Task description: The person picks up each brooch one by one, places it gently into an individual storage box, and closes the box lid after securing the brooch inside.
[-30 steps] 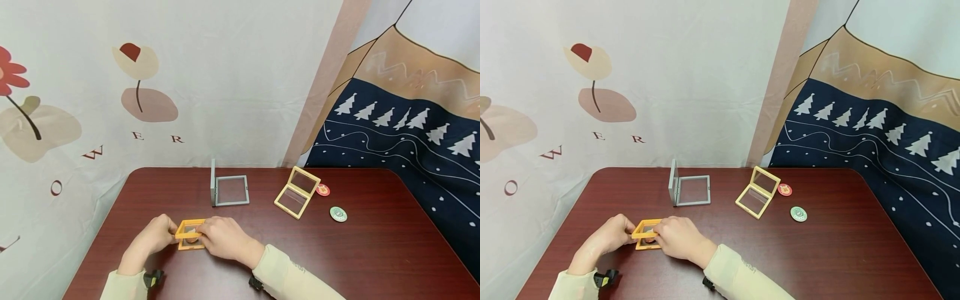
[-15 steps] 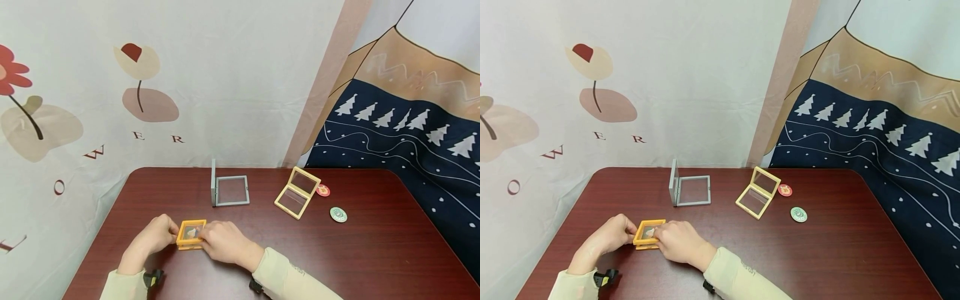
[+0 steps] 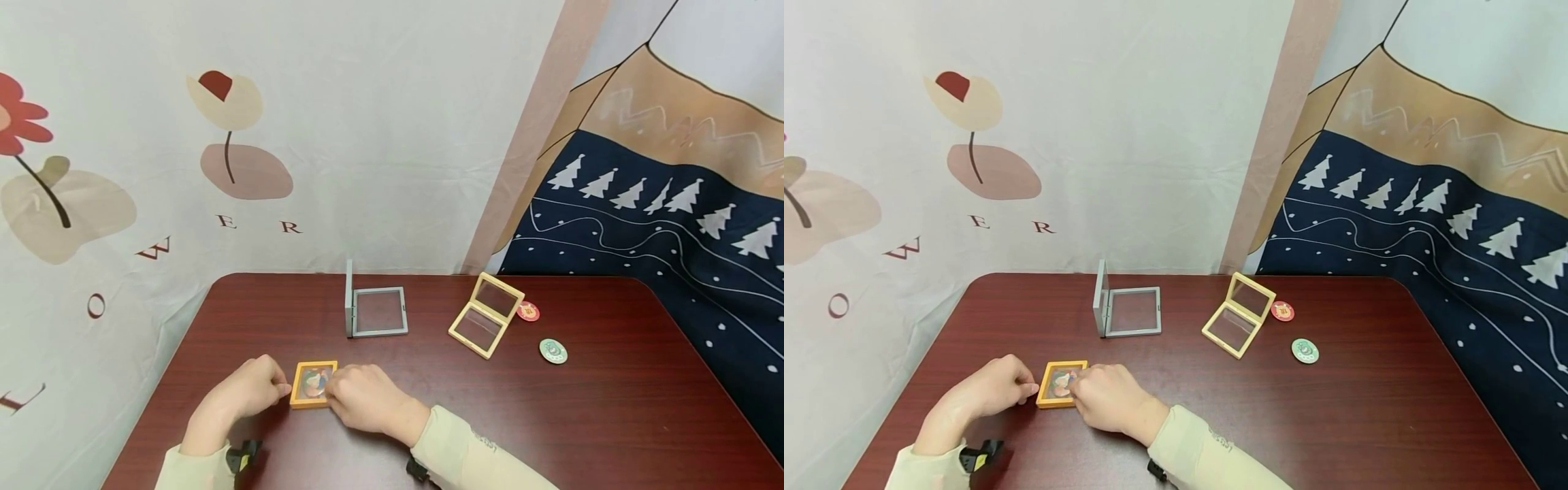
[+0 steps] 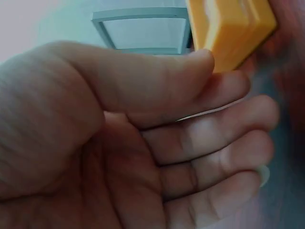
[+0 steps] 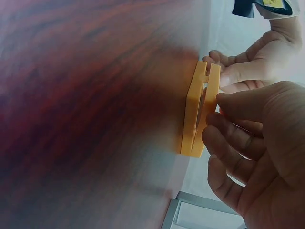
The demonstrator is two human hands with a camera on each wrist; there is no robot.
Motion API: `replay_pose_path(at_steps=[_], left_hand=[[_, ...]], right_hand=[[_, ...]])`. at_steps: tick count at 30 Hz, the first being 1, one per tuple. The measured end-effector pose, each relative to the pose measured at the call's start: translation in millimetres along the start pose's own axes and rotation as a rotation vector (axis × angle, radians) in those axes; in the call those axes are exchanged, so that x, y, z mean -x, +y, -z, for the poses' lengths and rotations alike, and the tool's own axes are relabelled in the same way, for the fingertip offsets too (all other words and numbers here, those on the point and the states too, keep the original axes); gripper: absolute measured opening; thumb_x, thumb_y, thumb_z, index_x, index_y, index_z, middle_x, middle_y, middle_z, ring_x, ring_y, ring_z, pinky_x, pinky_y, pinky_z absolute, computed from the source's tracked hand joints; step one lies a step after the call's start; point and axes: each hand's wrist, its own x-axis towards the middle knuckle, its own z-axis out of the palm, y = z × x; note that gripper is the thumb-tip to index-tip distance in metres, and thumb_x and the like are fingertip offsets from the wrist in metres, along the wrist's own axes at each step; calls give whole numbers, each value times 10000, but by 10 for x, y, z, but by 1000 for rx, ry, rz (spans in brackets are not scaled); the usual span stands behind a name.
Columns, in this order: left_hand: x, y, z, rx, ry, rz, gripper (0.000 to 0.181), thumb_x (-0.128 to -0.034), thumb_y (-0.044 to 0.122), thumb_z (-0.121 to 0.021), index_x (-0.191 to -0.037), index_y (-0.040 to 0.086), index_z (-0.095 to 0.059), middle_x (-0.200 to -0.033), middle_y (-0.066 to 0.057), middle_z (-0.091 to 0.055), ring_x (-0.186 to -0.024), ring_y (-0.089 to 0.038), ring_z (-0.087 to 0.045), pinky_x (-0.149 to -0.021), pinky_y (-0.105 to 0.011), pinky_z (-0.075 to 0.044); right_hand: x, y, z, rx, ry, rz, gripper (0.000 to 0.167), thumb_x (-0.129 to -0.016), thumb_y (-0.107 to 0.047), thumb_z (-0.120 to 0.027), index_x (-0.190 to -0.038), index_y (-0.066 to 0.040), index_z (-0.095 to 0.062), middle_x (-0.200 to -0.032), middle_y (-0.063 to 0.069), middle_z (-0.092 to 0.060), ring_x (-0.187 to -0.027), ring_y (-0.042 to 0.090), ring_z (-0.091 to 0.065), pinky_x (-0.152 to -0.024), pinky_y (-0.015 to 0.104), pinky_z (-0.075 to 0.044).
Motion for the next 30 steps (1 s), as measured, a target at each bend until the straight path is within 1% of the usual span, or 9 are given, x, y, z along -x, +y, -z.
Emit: replay_pose_path(at_steps=[2, 4, 7, 9, 12, 18, 22, 26, 30], left_hand=[[24, 23, 11, 6, -26, 3, 251, -959, 77, -722, -709, 96, -718, -634, 17, -598, -619, -144, -517, -597, -326, -436], [43, 33, 10, 12, -47, -7, 284, -946, 90, -740, -665, 100, -700, -598, 28, -563, -585, -134, -474, -573, -311, -401], [57, 34, -7, 16, -63, -25, 314, -924, 88, -770, -623, 103, -682, -556, 46, -516, -554, -119, -425, -556, -296, -367], [60, 36, -16, 18, -64, -39, 307, -904, 71, -787, -617, 105, -684, -549, 53, -500, -553, -116, -418, -554, -295, -369], [57, 41, -26, 24, -56, -40, 291, -892, 47, -795, -625, 109, -695, -560, 52, -517, -566, -119, -437, -564, -301, -387], [41, 57, -35, 15, -32, -19, 252, -875, 24, -800, -652, 109, -719, -601, 33, -578, -601, -140, -485, -591, -322, -426], [27, 63, -46, 13, -25, -2, 236, -864, -1, -791, -664, 109, -735, -619, 28, -603, -612, -145, -494, -600, -324, -434], [20, 61, -58, 15, -22, -2, 238, -860, -9, -791, -660, 106, -733, -605, 27, -589, -604, -142, -483, -596, -319, -425], [22, 67, -59, 20, -20, -2, 230, -848, -14, -792, -659, 105, -735, -601, 27, -583, -604, -143, -481, -596, -319, -423]], right_hand=[[-3, -7, 10, 5, -8, -7, 176, -968, -215, -724, -798, -257, -713, -780, -152, -638, -726, 28, -612, -637, 217, -513], [-7, -13, 20, 7, -17, -12, 175, -971, -215, -721, -801, -257, -718, -784, -151, -642, -727, 26, -611, -639, 218, -512], [-9, -21, 31, 4, -26, -16, 185, -973, -209, -719, -794, -256, -717, -776, -151, -636, -711, 17, -593, -627, 212, -504], [-8, -24, 31, 2, -28, -17, 196, -973, -204, -717, -784, -254, -711, -765, -147, -628, -696, 17, -580, -615, 211, -497], [-4, -27, 23, -3, -28, -17, 211, -970, -198, -718, -766, -249, -697, -748, -142, -614, -679, 19, -567, -600, 213, -489], [-1, -26, 5, -1, -20, -18, 239, -964, -191, -721, -738, -251, -669, -731, -144, -599, -672, 20, -564, -594, 219, -482], [2, -34, -2, 0, -17, -15, 243, -966, -196, -728, -737, -252, -669, -735, -147, -607, -687, 19, -579, -604, 212, -485], [8, -45, -1, 3, -20, -11, 245, -974, -204, -727, -741, -252, -674, -744, -150, -620, -708, 17, -598, -622, 204, -496], [14, -30, -4, -2, -11, 2, 250, -971, -195, -720, -734, -249, -666, -729, -149, -596, -668, 8, -550, -593, 193, -471]])
